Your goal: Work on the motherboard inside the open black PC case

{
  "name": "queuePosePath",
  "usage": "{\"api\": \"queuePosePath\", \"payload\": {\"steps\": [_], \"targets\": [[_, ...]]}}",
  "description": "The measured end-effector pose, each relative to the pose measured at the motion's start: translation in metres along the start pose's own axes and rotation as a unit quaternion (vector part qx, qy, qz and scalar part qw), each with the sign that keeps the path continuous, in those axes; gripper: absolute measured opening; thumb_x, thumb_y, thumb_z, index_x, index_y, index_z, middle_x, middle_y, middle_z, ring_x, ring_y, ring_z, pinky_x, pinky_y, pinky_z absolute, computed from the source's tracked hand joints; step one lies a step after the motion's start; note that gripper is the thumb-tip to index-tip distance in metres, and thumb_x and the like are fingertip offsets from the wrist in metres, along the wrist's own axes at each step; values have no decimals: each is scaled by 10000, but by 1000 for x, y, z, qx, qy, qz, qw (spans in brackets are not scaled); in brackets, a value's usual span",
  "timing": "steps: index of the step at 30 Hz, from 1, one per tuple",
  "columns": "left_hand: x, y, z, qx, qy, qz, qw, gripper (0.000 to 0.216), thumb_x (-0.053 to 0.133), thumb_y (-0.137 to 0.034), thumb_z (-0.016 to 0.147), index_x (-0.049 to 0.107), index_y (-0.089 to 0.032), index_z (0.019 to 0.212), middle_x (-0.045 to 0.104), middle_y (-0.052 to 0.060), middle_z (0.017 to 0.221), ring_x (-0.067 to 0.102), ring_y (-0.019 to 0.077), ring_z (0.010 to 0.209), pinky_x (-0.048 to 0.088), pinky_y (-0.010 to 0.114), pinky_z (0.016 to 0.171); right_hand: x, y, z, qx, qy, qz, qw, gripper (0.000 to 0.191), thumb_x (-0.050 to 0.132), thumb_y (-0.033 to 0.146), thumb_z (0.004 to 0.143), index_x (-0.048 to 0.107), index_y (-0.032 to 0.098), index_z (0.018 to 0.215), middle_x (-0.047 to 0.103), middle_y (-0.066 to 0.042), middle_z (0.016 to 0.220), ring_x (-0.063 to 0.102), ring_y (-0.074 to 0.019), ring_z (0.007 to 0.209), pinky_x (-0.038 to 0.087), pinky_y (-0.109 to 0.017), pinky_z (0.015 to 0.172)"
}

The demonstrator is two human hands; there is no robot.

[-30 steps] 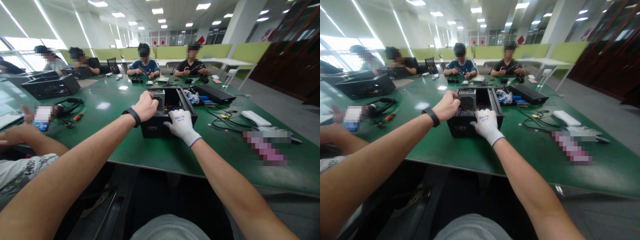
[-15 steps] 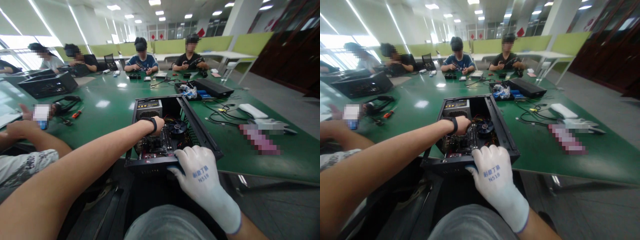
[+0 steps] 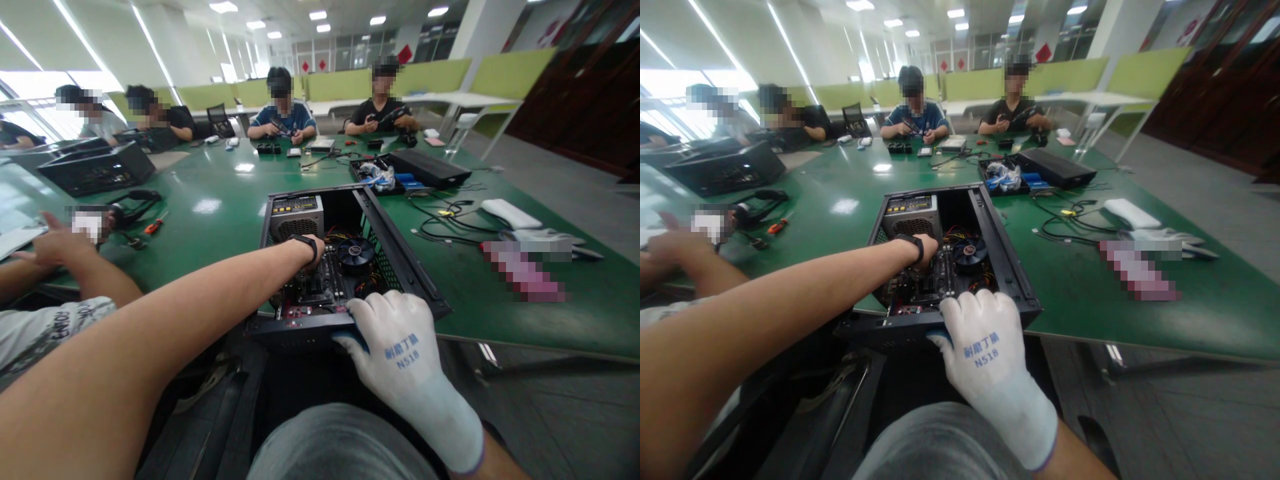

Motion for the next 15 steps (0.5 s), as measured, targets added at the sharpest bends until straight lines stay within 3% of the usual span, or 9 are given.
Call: {"api": "queuePosePath", "payload": {"steps": [6, 15], "targets": [[4, 9, 8, -10, -14, -9, 1000, 618, 887, -355, 470, 768, -173, 1049, 759, 124, 1012, 694, 307, 988, 545, 327, 885, 1, 0, -1, -1, 0, -1, 1000, 324, 691, 494, 778, 617, 239, 965, 605, -54, 804, 470, -247, 775, 209, -372, 696], [6, 9, 11, -12, -16, -29, 999, 592, 889, -406, 486, 776, -140, 1003, 756, 157, 994, 692, 317, 987, 531, 353, 907, 0, 0, 2, 2, -5, -4, 1000, 326, 705, 494, 767, 625, 239, 954, 611, -50, 797, 476, -250, 777, 209, -368, 689]]}}
Point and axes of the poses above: each hand's wrist, its own z-axis towards the middle knuckle, its own x-axis out of the palm, y = z × x, the point moved 1 cm from there along z, towards the middle knuckle
